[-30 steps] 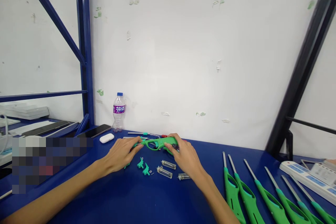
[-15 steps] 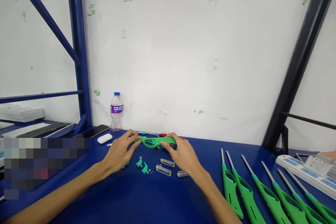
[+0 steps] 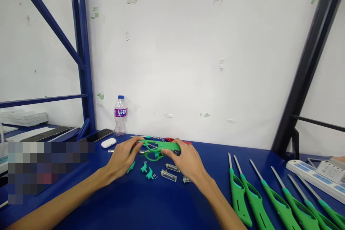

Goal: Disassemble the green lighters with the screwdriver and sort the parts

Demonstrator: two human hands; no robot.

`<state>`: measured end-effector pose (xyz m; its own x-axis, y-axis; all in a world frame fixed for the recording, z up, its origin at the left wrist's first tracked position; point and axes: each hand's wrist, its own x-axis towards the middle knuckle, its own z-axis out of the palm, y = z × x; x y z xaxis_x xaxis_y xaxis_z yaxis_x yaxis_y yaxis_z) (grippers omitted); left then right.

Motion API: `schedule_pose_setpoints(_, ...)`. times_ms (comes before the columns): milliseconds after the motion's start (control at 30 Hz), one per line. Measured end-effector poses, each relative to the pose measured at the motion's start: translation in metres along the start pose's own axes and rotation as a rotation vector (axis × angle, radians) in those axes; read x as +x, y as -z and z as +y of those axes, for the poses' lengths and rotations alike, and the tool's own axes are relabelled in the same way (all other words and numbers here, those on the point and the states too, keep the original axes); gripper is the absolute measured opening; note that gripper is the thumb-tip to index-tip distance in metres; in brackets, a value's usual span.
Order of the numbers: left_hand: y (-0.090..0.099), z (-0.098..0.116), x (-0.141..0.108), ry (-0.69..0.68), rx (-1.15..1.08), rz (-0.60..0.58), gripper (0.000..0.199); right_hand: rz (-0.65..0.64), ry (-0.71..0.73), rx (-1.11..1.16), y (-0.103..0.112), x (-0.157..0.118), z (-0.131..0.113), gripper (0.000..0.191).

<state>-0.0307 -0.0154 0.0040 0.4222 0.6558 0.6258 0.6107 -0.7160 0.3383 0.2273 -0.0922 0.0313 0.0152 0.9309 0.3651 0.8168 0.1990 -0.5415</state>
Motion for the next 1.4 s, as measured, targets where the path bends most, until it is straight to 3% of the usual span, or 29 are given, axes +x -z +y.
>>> schedule_pose_setpoints(367, 0.002, 0.003, 0.000, 0.022, 0.007, -0.057, 0.035, -0.004, 0.007, 0.073, -0.009, 0.001, 0.005, 0.041)
schedule_pose_setpoints(733, 0.002, 0.011, -0.005, -0.035, -0.010, -0.030, 0.060, 0.057, -0.056, 0.193, -0.008, 0.007, 0.011, 0.053)
schedule_pose_setpoints(1033, 0.000, 0.008, -0.002, -0.035, -0.003, 0.038, 0.041, 0.087, -0.066, 0.200, -0.010, 0.008, 0.015, 0.055)
schedule_pose_setpoints(1400, 0.001, 0.010, 0.000, -0.039, 0.066, -0.016, 0.031, 0.166, -0.109, 0.201, -0.019, 0.007, 0.017, 0.053)
